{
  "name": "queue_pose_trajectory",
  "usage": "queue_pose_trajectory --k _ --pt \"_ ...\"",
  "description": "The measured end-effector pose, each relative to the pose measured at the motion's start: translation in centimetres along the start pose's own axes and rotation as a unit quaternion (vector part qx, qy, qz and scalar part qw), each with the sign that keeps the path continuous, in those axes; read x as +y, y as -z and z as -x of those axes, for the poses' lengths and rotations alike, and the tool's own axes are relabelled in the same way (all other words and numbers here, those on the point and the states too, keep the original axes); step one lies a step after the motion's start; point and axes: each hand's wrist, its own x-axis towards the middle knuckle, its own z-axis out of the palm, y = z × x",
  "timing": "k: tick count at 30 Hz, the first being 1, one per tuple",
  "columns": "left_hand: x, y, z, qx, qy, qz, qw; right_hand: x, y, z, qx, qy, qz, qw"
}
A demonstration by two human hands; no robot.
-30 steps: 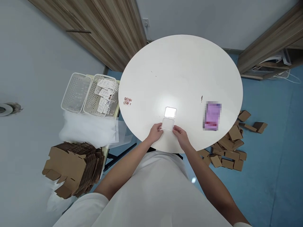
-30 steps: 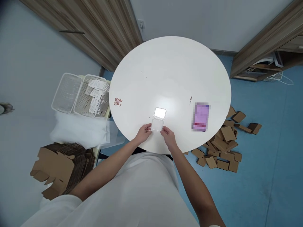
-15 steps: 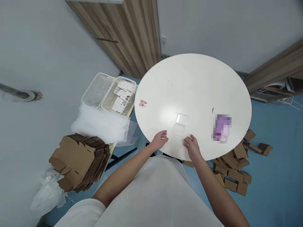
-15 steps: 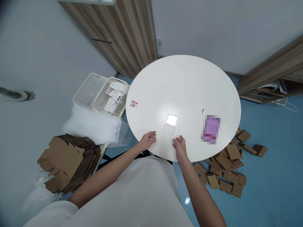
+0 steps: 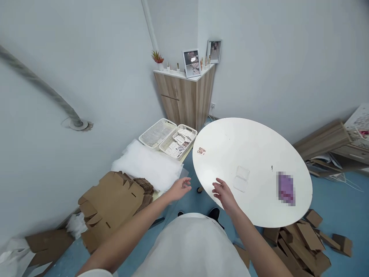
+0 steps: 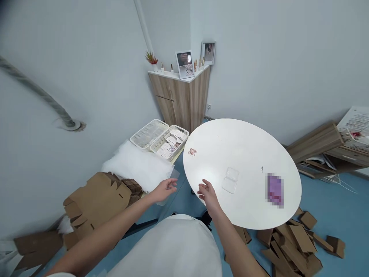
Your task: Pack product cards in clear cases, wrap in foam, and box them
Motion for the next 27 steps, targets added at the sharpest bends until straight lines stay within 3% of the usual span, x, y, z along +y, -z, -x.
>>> queue_pose_trajectory --k 6,11,15,21,27 --pt "-2.3 3.3 2.5 -0.012 -0.017 -0.010 1.000 1.2 -6.0 1.9 -0.081 0.028 0.074 0.994" --pt "-3.4 5.6 4.3 0.009 -0.036 0.014 0.999 1.9 -8.7 2.4 -0.142 0.000 0.154 0.978" --pt "-4.3 6.6 4.6 0.056 -0.011 0.046 0.997 1.5 -10.4 1.5 -0.162 -0.001 0.185 0.969" --pt "-3.8 7.3 2.9 0.053 -0.003 0.069 0.996 -0.2 -12.2 -1.5 -0.132 0.012 0.195 0.972" --pt "-2.5 8.8 -1.2 0.036 -0.019 0.066 0.997 -2.2 -13.0 -4.9 -0.109 0.019 0.165 0.980"
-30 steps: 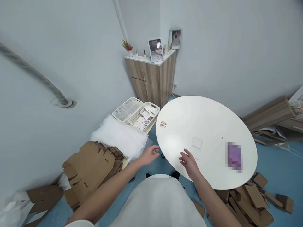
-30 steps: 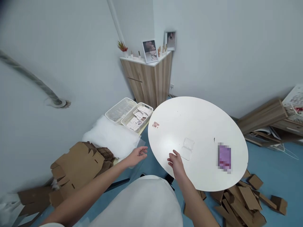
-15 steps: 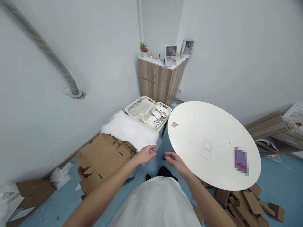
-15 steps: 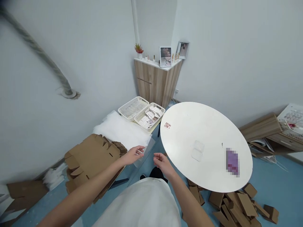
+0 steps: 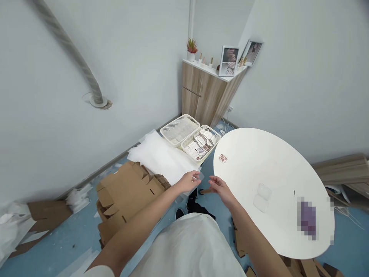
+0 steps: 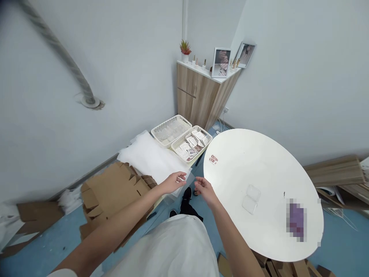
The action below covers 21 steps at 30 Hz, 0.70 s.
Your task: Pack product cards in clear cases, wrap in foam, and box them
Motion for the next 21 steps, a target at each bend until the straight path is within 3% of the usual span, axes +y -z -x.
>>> queue_pose_trajectory --k 5,10,14,17,21 --pt "1.5 -0.1 -5.4 -0.039 0.010 -0.005 0.999 -0.6 2.6 -3.3 0.028 -0.031 -0.029 0.999" --pt "2.1 -1.7 -12.1 -0.077 0.033 -0.052 0.995 0.3 6.6 -8.0 0.076 -0.054 -0.027 0.995" --pt "2.2 -3.5 -17.4 -0.103 0.009 -0.155 0.983 2.1 9.4 -12.6 0.160 -0.053 0.097 0.981" --pt "2.0 -5.2 -20.9 -0.123 -0.011 -0.242 0.962 3.0 10.7 -15.4 0.210 -0.046 0.230 0.949" --pt "1.4 -7.0 -24.0 -0.163 -0.016 -0.310 0.936 3.4 11.5 -17.1 0.203 -0.057 0.334 0.919"
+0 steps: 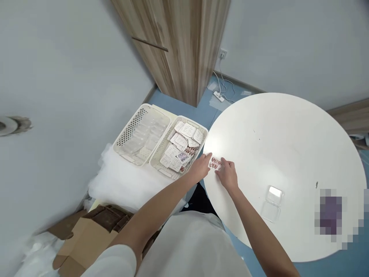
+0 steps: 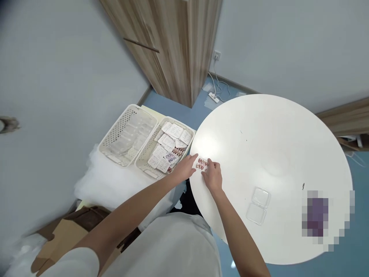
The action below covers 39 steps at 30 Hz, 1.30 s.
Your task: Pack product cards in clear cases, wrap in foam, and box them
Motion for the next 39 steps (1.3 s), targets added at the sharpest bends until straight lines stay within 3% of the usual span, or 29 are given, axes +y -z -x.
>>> queue_pose_trajectory --k 8,15,19,26,32,39 --pt "-0.2 -0.5 -1.9 -0.066 -0.001 -0.053 0.996 0.4 -0.2 -0.3 0.014 0.011 0.023 1.000" --pt "-0.3 -0.9 -0.6 -0.020 -0.051 -0.034 0.998 1.0 -0.9 0.5 0.024 0.074 0.024 0.997" --pt "-0.1 -1.2 1.0 -0.014 -0.072 -0.011 0.997 1.1 -1.0 1.8 0.024 0.084 -0.025 0.996" --pt "0.7 -1.5 6.1 0.026 -0.136 -0.012 0.990 1.3 0.4 6.7 0.022 0.146 -0.075 0.986" --pt "1.8 -2.4 13.0 0.056 -0.184 -0.037 0.981 1.9 0.9 14.0 0.017 0.225 -0.018 0.974" --pt "4.1 -4.3 19.7 0.064 -0.268 -0.061 0.959 3.6 1.6 22.7 0.072 0.255 0.043 0.963"
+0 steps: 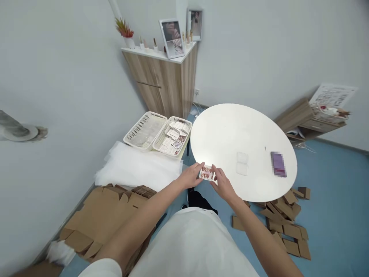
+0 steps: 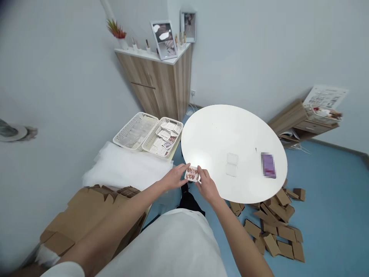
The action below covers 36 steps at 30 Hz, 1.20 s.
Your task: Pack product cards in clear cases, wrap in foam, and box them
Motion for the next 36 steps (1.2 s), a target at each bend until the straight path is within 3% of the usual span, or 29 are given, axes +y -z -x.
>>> queue_pose_trajectory --k 4,9,14,19,28,36 --pt "2.5 -0.5 0.5 -0.007 -0.054 -0.002 0.999 -0.5 1.9 3.5 0.020 -0.005 0.032 0.999" --pt "4.8 -1.8 -0.9 -0.030 -0.087 -0.004 0.996 0.4 3.7 6.2 0.049 -0.046 0.029 0.997" --pt "6.6 -4.1 -4.0 -0.050 -0.083 0.029 0.995 3.5 5.1 7.1 0.073 -0.105 0.010 0.992" --pt "8.3 -6.7 -7.7 -0.089 -0.075 0.015 0.993 8.0 6.9 7.8 0.045 -0.125 -0.002 0.991" --pt "8.4 -10.6 -12.7 -0.079 -0.037 -0.010 0.996 15.3 8.8 6.2 -0.015 -0.106 -0.025 0.994" --pt "7.5 -13.7 -15.4 -0.103 0.054 -0.029 0.993 20.1 7.8 3.4 -0.070 -0.120 -0.017 0.990"
